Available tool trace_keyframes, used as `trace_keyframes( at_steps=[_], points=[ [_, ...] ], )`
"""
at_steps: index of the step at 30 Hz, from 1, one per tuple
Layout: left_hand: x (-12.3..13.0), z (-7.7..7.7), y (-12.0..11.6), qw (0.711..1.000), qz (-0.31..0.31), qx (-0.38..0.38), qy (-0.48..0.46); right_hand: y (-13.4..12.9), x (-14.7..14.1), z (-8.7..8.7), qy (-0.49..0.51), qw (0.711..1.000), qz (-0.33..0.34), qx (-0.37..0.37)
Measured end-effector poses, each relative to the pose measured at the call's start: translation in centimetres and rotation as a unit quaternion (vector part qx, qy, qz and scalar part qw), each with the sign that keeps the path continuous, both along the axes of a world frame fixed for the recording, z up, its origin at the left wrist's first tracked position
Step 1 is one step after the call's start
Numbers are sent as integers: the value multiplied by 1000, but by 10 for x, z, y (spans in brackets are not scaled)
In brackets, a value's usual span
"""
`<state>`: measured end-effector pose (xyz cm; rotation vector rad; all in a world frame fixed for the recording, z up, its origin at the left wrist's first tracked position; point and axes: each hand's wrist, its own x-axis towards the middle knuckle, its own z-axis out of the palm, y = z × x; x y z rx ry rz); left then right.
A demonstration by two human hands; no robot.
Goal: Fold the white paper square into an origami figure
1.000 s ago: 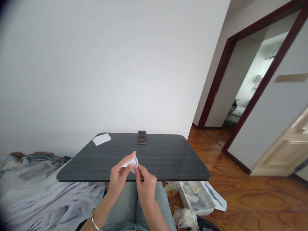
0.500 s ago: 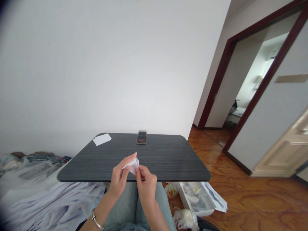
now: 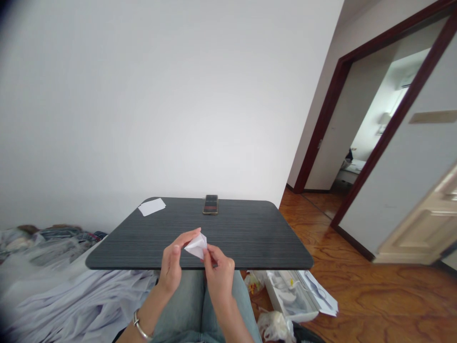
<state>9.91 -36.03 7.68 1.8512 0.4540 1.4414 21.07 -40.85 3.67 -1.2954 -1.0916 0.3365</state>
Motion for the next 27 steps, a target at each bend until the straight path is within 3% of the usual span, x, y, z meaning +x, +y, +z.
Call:
trace_keyframes(
  at_steps=[3,7,11,22,27],
  points=[
    [-2,9,-2,997,6,-80,-2,-1,2,1,-36,999,-27,2],
    [-7,21,-4,991,54,-120,36,-2,4,5,-85,995,-61,1],
    [-12,24,-7,979,3,-182,94,-1,4,6,-110,991,-79,6],
    [-15,29,-11,971,36,-111,208,0,7,3,-131,988,-78,10],
    [-18,33,-14,965,40,-114,232,1,8,1,-132,987,-85,24]
  ],
)
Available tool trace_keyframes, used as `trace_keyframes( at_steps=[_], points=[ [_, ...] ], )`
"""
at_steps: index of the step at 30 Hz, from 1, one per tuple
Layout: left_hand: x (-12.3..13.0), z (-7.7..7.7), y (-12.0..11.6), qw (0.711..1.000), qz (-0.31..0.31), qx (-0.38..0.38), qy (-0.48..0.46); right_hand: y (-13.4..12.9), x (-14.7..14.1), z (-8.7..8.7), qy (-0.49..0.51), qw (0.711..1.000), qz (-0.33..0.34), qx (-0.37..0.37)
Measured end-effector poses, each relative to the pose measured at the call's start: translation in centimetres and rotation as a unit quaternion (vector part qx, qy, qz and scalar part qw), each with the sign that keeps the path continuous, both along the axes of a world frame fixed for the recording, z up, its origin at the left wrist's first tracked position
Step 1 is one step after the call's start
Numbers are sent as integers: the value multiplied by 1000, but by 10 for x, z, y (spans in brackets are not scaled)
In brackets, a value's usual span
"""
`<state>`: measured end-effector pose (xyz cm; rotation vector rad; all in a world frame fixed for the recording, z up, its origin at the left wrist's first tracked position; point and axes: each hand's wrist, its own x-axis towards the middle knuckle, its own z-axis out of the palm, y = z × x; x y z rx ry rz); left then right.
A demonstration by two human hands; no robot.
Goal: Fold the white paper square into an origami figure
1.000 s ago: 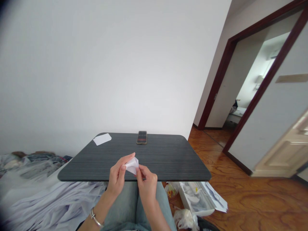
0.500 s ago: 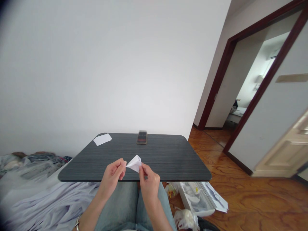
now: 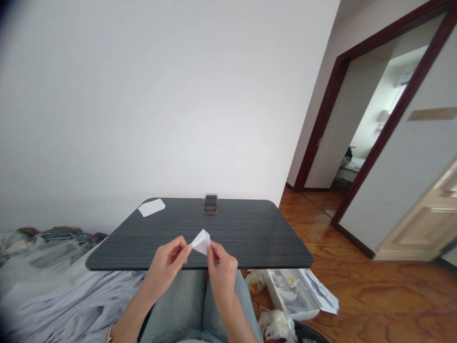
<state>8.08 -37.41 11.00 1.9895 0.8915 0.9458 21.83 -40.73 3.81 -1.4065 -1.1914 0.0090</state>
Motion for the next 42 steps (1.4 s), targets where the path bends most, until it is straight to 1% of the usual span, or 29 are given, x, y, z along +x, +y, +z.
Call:
trace_keyframes(
  at_steps=[3,5,10,12,22,28,30,33,36,39,42],
  points=[
    [0,1,0,1000,7,-14,-2,0,0,0,-5,1000,-1,-2],
    [0,-1,1,999,5,-38,-1,-1,-1,1,-16,1000,-10,0],
    [2,-5,5,986,-48,-154,-32,-2,-2,2,-44,999,-26,12],
    [1,-5,6,982,-57,-177,-42,-2,-2,3,-51,998,-23,17],
    [-1,-2,5,988,-51,-147,-16,-2,-2,3,-47,999,-21,6],
    [-2,-1,5,988,-56,-142,-13,-1,-1,1,-39,999,-20,-3],
    [-2,-1,4,992,-50,-111,-10,-1,-1,0,-29,999,-14,-8],
    [-3,-2,3,1000,-4,0,-17,-1,0,0,-8,1000,3,-19],
    [-3,-5,4,994,30,96,-43,-1,0,0,14,999,20,-31],
    [-3,-8,6,986,16,157,-49,-1,0,-1,33,998,36,-37],
    [-3,-9,7,981,17,184,-52,-1,-1,-1,47,997,46,-37]
  ],
)
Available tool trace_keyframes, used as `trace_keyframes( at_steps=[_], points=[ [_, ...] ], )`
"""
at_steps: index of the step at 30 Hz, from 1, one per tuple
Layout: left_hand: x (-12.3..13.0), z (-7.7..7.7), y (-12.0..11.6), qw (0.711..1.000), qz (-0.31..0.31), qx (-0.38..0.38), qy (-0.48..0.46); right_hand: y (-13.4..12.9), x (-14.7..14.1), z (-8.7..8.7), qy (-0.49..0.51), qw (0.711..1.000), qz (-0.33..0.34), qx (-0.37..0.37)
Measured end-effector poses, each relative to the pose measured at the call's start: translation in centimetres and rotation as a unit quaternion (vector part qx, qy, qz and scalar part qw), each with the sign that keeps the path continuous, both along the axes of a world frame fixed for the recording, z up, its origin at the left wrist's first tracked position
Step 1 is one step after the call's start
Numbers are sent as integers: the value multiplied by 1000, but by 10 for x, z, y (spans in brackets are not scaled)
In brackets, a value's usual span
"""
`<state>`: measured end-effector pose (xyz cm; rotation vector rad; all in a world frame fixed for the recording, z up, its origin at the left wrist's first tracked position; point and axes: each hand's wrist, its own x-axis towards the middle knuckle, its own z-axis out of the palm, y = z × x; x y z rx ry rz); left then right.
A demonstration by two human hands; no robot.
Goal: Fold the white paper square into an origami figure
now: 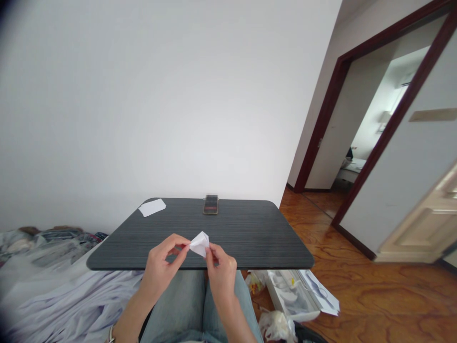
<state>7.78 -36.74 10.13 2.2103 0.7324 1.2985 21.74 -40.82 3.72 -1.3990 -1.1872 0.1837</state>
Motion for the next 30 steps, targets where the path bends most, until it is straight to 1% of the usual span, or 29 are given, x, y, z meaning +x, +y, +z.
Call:
trace_keyframes(
  at_steps=[5,10,15,18,23,27,30],
  points=[
    [1,1,-1,999,29,19,5,-1,-1,1,4,1000,6,0],
    [1,1,-1,998,27,47,9,-2,-2,3,9,1000,13,5],
    [1,0,-1,999,27,42,-9,-1,-2,4,10,1000,16,-1],
    [1,-2,-1,999,23,17,-25,-1,-2,3,10,1000,11,-2],
    [2,-2,-5,995,24,-72,-60,-2,-2,3,-5,1000,-3,5],
    [2,2,-7,992,8,-120,-49,-3,-3,4,-32,999,-21,13],
    [3,2,-6,988,13,-146,-45,-2,-3,4,-45,999,-26,15]
  ],
)
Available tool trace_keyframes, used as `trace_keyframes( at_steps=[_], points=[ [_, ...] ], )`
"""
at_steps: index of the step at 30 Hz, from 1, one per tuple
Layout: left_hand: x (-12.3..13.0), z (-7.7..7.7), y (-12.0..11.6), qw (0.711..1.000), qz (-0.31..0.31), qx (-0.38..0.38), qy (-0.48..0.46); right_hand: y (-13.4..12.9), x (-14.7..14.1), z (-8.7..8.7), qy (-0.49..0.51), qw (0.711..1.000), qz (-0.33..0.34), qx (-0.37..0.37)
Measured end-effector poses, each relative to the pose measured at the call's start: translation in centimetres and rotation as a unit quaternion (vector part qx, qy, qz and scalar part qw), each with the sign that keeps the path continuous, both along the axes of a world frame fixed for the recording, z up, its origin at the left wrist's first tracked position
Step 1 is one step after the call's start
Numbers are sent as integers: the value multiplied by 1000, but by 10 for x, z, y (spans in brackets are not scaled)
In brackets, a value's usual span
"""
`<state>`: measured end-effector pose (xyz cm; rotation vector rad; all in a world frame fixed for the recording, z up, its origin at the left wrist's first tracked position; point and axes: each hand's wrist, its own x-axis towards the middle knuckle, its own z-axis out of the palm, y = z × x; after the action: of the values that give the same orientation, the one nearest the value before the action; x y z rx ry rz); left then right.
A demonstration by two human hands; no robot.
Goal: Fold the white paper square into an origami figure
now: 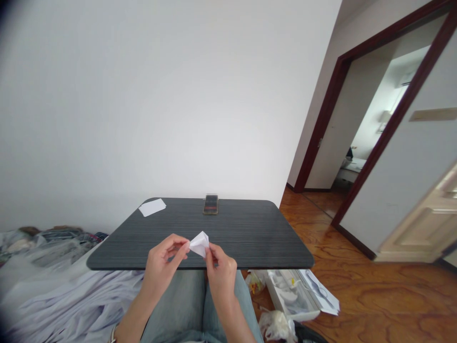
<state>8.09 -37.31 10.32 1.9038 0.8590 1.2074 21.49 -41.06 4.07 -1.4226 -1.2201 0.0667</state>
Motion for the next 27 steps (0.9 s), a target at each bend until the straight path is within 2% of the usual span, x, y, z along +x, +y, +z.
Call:
trace_keyframes(
  at_steps=[6,12,15,22,27],
  points=[
    [-1,-2,4,999,22,40,24,1,0,-1,-4,1000,-2,5],
    [-6,-3,6,978,65,185,77,1,0,0,2,1000,7,1],
    [-6,-5,6,966,67,230,99,0,-1,1,5,1000,10,-7],
    [0,-6,9,967,62,215,120,2,0,-2,52,998,22,16],
    [2,-7,13,969,72,203,119,5,-1,-2,140,986,88,14]
  ],
)
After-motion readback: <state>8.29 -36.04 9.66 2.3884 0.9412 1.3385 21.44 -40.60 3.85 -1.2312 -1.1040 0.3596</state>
